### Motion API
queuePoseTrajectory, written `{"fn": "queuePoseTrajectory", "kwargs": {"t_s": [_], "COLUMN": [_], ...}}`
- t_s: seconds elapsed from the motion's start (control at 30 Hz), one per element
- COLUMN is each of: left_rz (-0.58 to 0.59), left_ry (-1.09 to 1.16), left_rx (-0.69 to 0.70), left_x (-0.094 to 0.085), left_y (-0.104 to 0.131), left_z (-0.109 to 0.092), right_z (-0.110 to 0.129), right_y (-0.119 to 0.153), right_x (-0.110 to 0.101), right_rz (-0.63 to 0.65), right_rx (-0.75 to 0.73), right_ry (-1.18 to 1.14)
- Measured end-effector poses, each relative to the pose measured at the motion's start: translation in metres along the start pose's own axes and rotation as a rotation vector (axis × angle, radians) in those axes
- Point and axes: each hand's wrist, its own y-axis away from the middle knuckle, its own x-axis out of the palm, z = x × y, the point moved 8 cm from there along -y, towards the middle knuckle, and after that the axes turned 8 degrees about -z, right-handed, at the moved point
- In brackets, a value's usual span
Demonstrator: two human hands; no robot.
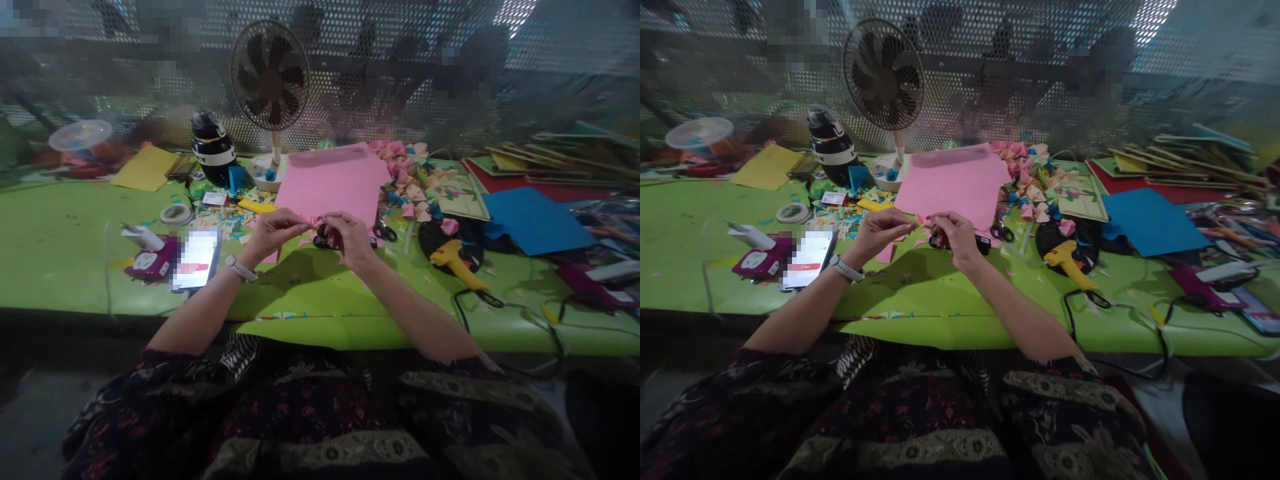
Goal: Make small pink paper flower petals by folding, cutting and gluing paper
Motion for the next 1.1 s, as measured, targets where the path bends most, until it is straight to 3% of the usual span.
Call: {"fn": "queuePoseTrajectory", "kwargs": {"t_s": [0.13, 0.3, 0.4, 0.5, 0.6, 0.73, 0.87, 0.97, 1.1], "left_rz": [0.065, 0.086, 0.062, 0.179, 0.274, 0.299, 0.247, 0.176, 0.108], "left_ry": [-0.026, -0.026, 0.102, 0.208, 0.22, 0.22, 0.242, 0.274, 0.267], "left_rx": [-0.004, -0.118, -0.326, -0.589, -0.708, -0.686, -0.675, -0.678, -0.693], "left_x": [0.005, 0.003, -0.001, 0.009, 0.017, 0.02, 0.017, 0.012, 0.007], "left_y": [0.002, 0.002, 0.002, 0.011, 0.019, 0.02, 0.018, 0.016, 0.014], "left_z": [-0.006, -0.001, 0.015, 0.032, 0.036, 0.032, 0.036, 0.043, 0.052], "right_z": [0.014, 0.04, 0.039, 0.036, 0.032, 0.028, 0.037, 0.049, 0.042], "right_y": [0.0, 0.015, 0.019, 0.02, 0.022, 0.022, 0.011, -0.021, -0.091], "right_x": [-0.005, -0.001, 0.008, 0.014, 0.02, 0.021, 0.007, -0.029, -0.097], "right_rz": [-0.022, -0.02, 0.093, 0.154, 0.205, 0.204, 0.089, -0.129, -0.368], "right_rx": [-0.255, -0.731, -0.826, -0.874, -0.933, -0.943, -0.921, -0.837, -0.495], "right_ry": [0.154, 0.622, 0.878, 1.056, 1.159, 1.177, 1.037, 0.894, 0.786]}}
